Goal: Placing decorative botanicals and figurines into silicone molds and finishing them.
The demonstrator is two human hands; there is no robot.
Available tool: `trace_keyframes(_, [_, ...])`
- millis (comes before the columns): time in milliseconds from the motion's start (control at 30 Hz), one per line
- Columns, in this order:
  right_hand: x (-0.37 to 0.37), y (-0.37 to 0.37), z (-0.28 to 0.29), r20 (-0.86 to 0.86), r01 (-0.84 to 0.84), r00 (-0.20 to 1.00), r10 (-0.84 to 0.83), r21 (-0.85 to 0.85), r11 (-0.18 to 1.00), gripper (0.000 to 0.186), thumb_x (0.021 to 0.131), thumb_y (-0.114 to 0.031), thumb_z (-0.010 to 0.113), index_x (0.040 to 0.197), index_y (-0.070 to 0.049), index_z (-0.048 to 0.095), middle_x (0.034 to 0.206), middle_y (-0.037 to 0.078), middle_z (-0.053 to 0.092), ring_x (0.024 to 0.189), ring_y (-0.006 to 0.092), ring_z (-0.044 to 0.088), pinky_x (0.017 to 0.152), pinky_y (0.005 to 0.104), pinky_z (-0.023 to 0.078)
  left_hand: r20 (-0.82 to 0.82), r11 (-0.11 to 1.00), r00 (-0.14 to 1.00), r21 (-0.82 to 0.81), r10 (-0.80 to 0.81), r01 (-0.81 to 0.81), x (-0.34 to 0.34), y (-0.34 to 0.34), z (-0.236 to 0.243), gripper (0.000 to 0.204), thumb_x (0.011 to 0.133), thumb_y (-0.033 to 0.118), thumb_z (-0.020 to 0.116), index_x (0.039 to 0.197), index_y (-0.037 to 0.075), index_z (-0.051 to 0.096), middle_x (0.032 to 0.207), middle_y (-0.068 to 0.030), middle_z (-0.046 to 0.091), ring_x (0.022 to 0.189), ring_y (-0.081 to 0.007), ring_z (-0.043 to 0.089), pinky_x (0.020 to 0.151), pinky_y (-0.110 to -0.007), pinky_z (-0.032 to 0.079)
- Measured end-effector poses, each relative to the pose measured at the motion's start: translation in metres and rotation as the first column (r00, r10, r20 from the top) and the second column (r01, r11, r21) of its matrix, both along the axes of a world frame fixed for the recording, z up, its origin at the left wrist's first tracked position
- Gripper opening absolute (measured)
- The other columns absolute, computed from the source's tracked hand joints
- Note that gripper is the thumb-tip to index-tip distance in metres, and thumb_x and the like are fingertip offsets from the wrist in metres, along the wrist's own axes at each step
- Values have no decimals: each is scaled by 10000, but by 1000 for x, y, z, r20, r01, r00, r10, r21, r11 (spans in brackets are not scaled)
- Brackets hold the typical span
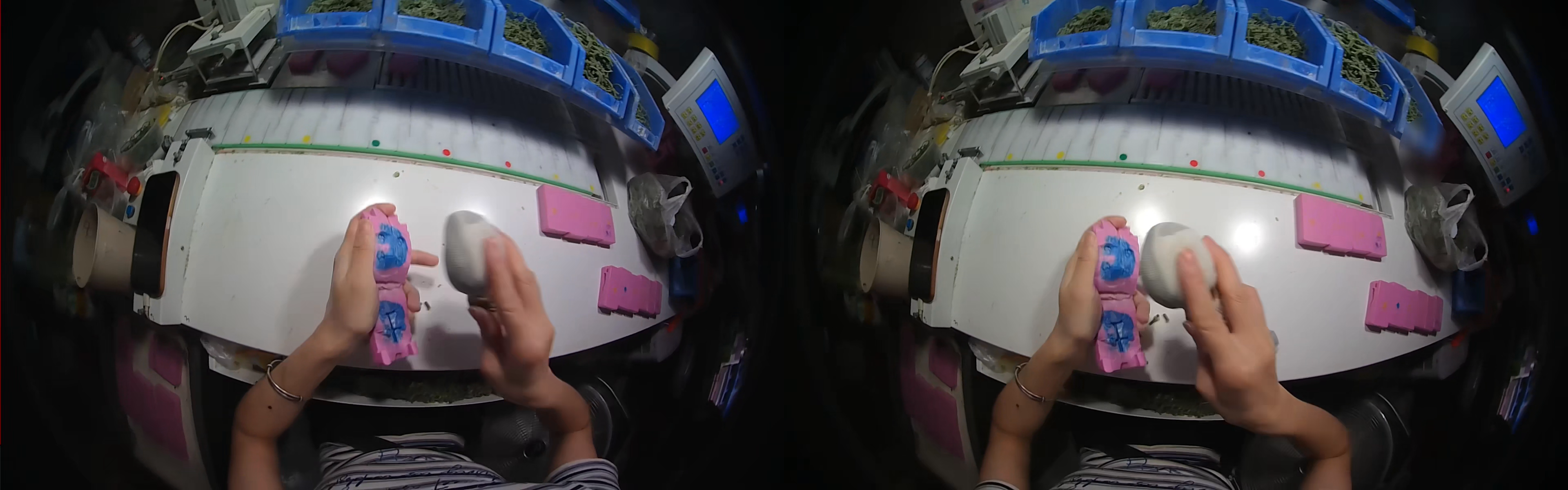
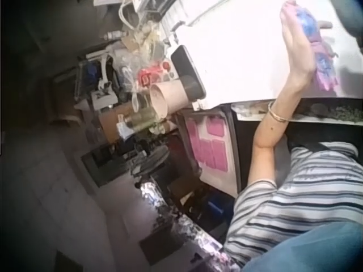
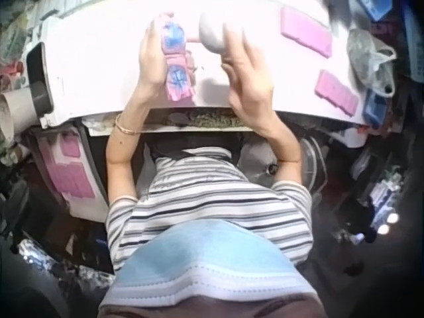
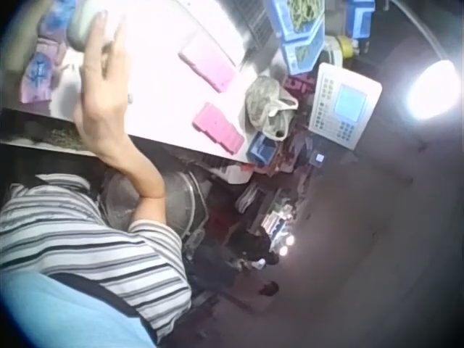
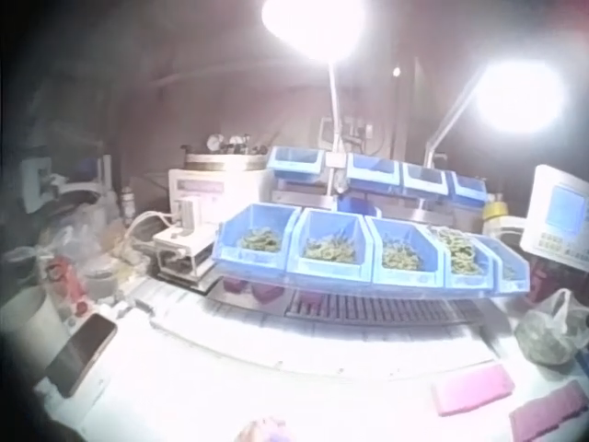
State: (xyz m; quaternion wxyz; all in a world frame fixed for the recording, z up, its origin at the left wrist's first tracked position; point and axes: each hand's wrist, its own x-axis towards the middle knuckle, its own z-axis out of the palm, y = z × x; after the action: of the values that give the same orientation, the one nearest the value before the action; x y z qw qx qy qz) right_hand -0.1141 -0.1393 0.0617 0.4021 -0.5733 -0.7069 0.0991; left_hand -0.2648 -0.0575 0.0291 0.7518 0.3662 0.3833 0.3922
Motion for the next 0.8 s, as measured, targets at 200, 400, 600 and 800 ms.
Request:
trace_keyframes(200, [-20, -16, 0, 156, -247, 943, 294, -263, 933, 791, 576, 188, 540, 1325, -34, 417, 1299, 270, 378, 832, 288, 514, 762, 353, 459, -40, 874, 994, 481, 103, -71, 2, 2, -1, 446, 984, 348, 188, 1211, -11, 323, 848, -206, 582, 812, -234, 632, 596, -290, 533])
trace_keyframes(400, [3, -11, -3, 30, -285, 944, 328, -424, 859, 739, 631, 103, 547, 1334, -90, 423, 1313, 232, 385, 880, 303, 500, 749, 341, 427, -66, 892, 992, 447, 110, -69, -16, 7, -11, 407, 995, 317, 206, 1201, 18, 391, 862, -119, 578, 696, -119, 580, 593, -228, 489])
trace_keyframes(600, [-14, 7, 7, -193, -158, 974, 121, -191, 969, 672, 729, -5, 665, 1341, -51, 390, 1313, 212, 406, 1087, 320, 467, 864, 335, 437, -54, 912, 997, 404, -57, 74, -14, -6, -7, 528, 992, 369, 169, 1346, 17, 339, 935, -106, 585, 676, -123, 585, 614, -224, 491])
trace_keyframes(800, [-19, 21, -7, -717, -253, 697, 6, -237, 938, 297, 762, 0, 655, 1049, 16, 579, 926, 100, 597, 849, 165, 585, 780, 278, 468, -97, 778, 983, 602, -154, 181, -21, -11, -6, 748, 905, 577, 340, 1398, 20, 265, 927, -96, 618, 772, -109, 596, 725, -239, 492])
